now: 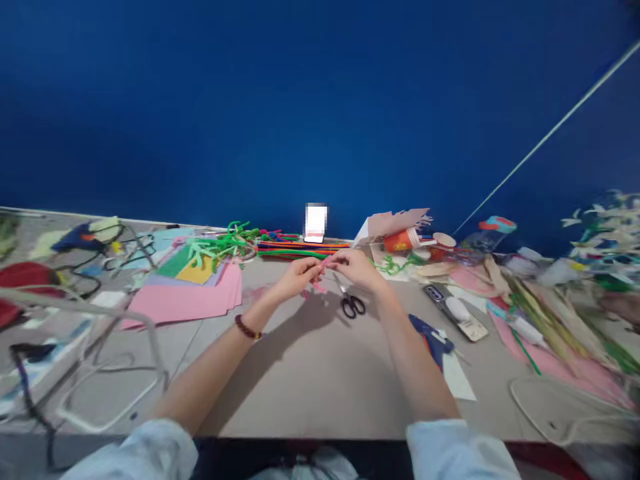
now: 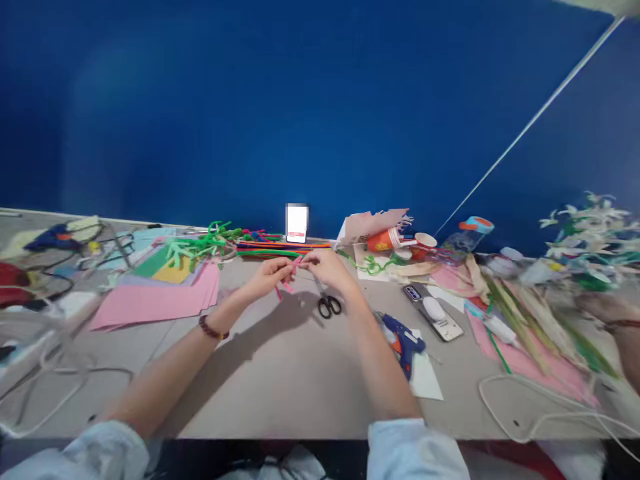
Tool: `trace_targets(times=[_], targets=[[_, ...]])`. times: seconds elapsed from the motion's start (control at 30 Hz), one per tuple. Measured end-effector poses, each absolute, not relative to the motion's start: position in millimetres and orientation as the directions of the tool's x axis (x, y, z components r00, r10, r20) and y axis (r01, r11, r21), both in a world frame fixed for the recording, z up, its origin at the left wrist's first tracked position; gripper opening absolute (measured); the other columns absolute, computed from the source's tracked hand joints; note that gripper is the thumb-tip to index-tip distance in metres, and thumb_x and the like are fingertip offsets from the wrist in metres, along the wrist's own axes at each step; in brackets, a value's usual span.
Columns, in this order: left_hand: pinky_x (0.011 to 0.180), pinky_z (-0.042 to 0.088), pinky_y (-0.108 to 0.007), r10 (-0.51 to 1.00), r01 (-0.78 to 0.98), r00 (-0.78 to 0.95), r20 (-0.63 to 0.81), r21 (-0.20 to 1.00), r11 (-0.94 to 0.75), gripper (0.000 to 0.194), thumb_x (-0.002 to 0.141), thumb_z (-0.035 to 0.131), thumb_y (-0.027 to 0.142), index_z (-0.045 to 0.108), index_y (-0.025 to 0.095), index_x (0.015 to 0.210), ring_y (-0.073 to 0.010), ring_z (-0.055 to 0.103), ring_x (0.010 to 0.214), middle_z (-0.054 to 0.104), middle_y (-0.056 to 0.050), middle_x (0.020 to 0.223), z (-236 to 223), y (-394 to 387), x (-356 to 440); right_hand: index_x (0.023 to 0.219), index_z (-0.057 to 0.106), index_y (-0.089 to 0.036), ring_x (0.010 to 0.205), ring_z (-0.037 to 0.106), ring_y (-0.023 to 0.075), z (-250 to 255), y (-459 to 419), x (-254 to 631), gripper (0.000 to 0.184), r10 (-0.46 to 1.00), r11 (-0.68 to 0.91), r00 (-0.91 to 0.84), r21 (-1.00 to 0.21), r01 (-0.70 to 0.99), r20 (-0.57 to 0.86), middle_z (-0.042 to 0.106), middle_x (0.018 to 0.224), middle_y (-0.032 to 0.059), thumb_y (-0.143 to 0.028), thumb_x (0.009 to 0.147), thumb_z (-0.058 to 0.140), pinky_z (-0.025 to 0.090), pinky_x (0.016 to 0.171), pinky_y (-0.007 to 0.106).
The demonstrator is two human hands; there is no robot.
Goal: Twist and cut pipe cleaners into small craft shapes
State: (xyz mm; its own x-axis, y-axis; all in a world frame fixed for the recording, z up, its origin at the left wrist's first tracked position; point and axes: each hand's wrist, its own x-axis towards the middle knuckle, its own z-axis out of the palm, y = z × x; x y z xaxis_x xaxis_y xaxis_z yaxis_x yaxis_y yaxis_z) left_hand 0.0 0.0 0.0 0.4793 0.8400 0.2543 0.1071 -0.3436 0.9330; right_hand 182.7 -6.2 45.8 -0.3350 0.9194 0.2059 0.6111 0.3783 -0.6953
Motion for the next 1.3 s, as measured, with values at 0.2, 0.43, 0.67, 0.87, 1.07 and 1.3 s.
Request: trace_targets(times=[0.2,0.43,0.67,0.87,1.07,1.3], targets=[[0.049,0.035,-0.018,0.718,0.277,0.659,0.224,0.816,-0.508,0.024,0.086,0.044,0.026,0.057,0.015,0.069,-0.0087,0.05,0.051,0.05,0.003,0.056,18,-17,-1,0.074,0.07,-0.018,0.064,0.056,0.0133,51,-7,197,0.012,0.91,0.381,-0.387,-0.666,0.641,0.148,0.068,0.073,0.0013,-0.027,0.076,0.062,0.039,0.062,0.025],[0.07,0.044,-0.025,0.701,0.455,0.59,0.401,0.552,-0.699,0.024,0.09,0.041,0.017,0.065,0.018,0.09,-0.0153,0.059,0.078,0.065,-0.004,0.085,12,-21,1,0.074,0.067,-0.019,0.067,0.057,0.0137,47,-5,197,0.012,0.918,0.369,-0.355,-0.712,0.597,0.178,0.067,0.075,0.0008,-0.027,0.077,0.058,0.041,0.065,0.025],[0.073,0.048,-0.027,0.717,0.49,0.268,0.643,0.55,-0.676,0.017,0.089,0.048,0.018,0.061,0.018,0.101,-0.0157,0.058,0.083,0.062,-0.006,0.094,4,-14,1,0.079,0.066,-0.018,0.069,0.056,0.0144,45,-2,198,0.016,0.937,0.343,-0.266,-0.752,0.563,0.227,0.066,0.079,0.0024,-0.031,0.077,0.058,0.042,0.068,0.027],[0.067,0.046,-0.026,0.679,0.505,0.212,0.703,0.516,-0.692,0.013,0.089,0.05,0.021,0.061,0.018,0.083,-0.0146,0.059,0.075,0.064,-0.004,0.082,7,-16,0,0.081,0.067,-0.018,0.069,0.057,0.0145,41,0,198,0.015,0.935,0.339,-0.288,-0.758,0.557,0.207,0.066,0.079,0.0022,-0.028,0.077,0.056,0.042,0.066,0.027],[0.071,0.048,-0.026,0.492,0.399,0.476,0.729,0.319,-0.86,0.022,0.089,0.043,0.011,0.063,0.018,0.092,-0.0153,0.061,0.083,0.066,-0.007,0.089,11,-18,2,0.075,0.07,-0.018,0.07,0.059,0.0156,44,0,204,0.016,0.911,0.357,-0.385,-0.748,0.56,0.146,0.068,0.076,0.0022,-0.033,0.075,0.063,0.042,0.066,0.027],[0.06,0.044,-0.024,0.469,0.541,0.587,0.66,0.111,-0.834,0.027,0.084,0.042,0.006,0.065,0.018,0.083,-0.0141,0.061,0.072,0.066,-0.005,0.082,6,-21,5,0.072,0.069,-0.018,0.063,0.056,0.013,57,-11,196,0.009,0.905,0.414,-0.375,-0.633,0.654,0.204,0.068,0.074,0.0016,-0.021,0.075,0.06,0.04,0.061,0.025]])
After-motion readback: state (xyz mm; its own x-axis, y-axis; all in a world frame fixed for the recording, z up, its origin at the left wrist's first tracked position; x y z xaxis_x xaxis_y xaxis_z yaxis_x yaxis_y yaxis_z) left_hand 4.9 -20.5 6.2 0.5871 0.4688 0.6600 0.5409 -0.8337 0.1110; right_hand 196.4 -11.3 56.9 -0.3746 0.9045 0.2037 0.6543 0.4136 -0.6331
